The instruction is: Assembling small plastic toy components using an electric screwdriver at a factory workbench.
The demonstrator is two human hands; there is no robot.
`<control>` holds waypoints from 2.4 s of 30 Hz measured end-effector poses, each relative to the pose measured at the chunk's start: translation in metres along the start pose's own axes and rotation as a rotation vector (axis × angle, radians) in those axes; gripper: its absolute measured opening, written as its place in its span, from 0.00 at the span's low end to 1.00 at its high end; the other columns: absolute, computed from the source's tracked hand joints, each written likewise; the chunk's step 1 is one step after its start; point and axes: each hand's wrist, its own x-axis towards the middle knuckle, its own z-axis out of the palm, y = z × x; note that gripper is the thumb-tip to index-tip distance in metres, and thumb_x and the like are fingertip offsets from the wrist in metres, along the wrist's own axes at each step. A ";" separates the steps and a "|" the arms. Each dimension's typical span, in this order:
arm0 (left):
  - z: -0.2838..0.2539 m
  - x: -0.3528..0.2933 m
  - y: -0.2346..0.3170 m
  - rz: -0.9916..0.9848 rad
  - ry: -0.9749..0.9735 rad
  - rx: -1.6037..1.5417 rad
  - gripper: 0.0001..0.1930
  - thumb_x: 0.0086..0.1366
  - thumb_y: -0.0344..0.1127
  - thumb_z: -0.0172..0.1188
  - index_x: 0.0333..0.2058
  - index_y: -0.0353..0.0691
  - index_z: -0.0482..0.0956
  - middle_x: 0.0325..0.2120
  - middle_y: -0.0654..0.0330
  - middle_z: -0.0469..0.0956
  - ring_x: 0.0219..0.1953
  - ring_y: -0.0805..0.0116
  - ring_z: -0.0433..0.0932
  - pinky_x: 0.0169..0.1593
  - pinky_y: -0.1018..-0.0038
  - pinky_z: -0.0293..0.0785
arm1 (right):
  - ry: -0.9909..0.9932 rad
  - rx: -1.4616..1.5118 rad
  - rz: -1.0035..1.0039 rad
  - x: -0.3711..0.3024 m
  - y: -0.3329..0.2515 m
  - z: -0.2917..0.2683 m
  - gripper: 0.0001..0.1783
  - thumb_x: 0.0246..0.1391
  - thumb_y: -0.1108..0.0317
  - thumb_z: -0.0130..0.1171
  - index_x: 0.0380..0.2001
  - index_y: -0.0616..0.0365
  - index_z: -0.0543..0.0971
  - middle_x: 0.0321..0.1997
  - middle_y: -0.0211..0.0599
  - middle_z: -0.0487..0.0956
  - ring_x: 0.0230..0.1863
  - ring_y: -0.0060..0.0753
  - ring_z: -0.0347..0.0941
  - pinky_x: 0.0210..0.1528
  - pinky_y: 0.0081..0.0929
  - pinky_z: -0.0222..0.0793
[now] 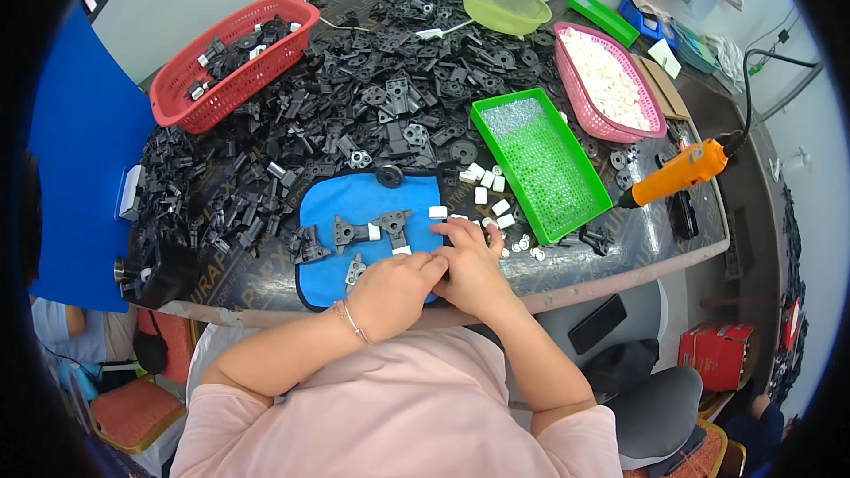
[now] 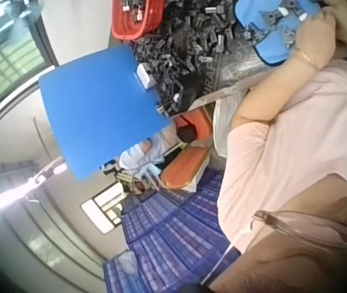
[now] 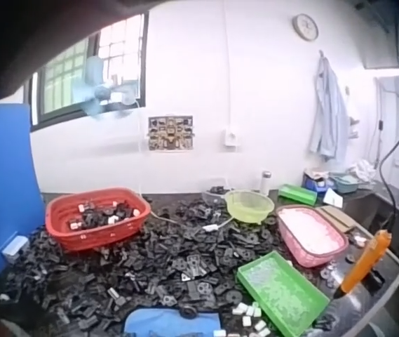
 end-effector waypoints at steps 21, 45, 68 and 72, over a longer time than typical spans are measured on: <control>-0.024 0.018 -0.141 -0.593 0.204 -0.037 0.18 0.56 0.45 0.62 0.42 0.39 0.79 0.29 0.57 0.80 0.32 0.60 0.77 0.43 0.67 0.69 | 0.216 -0.345 0.005 0.041 -0.033 0.021 0.20 0.34 0.55 0.69 0.30 0.57 0.79 0.49 0.35 0.71 0.59 0.39 0.61 0.60 0.58 0.43; -0.047 -0.092 -0.116 -0.309 0.281 0.218 0.20 0.44 0.39 0.70 0.40 0.50 0.82 0.54 0.56 0.67 0.59 0.54 0.60 0.59 0.56 0.52 | 0.183 -0.210 -0.139 0.086 -0.037 -0.015 0.15 0.41 0.63 0.66 0.36 0.49 0.80 0.46 0.31 0.75 0.54 0.37 0.66 0.58 0.45 0.53; -0.070 -0.109 -0.100 -0.490 0.845 -1.482 0.13 0.58 0.22 0.53 0.44 0.33 0.73 0.44 0.60 0.73 0.40 0.71 0.74 0.44 0.75 0.73 | 0.032 -0.110 0.212 0.189 0.028 -0.012 0.14 0.44 0.65 0.61 0.37 0.56 0.79 0.38 0.45 0.79 0.42 0.48 0.75 0.46 0.39 0.70; -0.063 -0.104 -0.097 -0.442 0.695 -1.462 0.14 0.57 0.21 0.55 0.43 0.33 0.74 0.50 0.59 0.68 0.42 0.71 0.74 0.45 0.74 0.73 | 0.291 0.020 0.145 0.180 0.030 -0.023 0.17 0.43 0.70 0.60 0.40 0.56 0.78 0.27 0.39 0.78 0.31 0.39 0.76 0.36 0.34 0.71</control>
